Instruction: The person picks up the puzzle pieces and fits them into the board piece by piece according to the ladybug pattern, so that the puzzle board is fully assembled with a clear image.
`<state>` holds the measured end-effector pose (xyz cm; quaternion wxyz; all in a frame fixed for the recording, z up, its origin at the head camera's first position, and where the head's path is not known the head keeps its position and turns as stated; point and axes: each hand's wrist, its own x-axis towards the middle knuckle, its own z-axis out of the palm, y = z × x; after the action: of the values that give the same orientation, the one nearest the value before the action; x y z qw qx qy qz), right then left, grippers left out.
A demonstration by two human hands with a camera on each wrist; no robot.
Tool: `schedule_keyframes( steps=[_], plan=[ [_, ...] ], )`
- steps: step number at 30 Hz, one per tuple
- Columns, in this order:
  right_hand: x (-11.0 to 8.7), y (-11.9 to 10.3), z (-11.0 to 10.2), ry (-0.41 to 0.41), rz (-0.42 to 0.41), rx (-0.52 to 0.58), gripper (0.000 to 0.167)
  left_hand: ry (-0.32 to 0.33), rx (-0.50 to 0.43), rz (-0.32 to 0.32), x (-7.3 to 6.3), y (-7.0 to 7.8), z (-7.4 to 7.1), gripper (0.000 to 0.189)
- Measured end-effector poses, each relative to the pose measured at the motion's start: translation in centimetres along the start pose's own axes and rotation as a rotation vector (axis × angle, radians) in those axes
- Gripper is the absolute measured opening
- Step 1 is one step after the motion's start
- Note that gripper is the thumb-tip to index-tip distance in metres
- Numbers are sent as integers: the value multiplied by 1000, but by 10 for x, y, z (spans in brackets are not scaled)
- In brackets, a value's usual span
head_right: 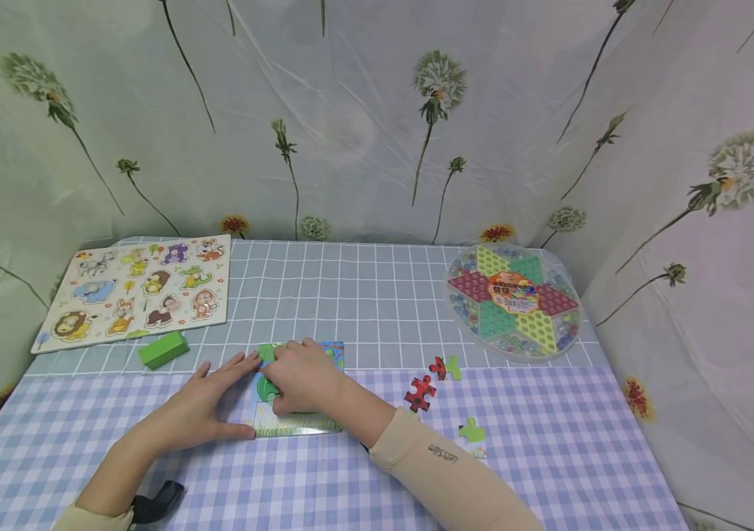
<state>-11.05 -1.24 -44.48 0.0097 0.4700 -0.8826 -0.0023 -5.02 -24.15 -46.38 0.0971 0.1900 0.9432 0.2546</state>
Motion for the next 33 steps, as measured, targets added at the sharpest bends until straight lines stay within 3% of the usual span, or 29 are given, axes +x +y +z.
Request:
schedule_keyframes(
  steps=[33],
  plan=[
    [2,2,-4,-65,-22,49,21,1,-13,1,-1,2,-1,112]
  ],
)
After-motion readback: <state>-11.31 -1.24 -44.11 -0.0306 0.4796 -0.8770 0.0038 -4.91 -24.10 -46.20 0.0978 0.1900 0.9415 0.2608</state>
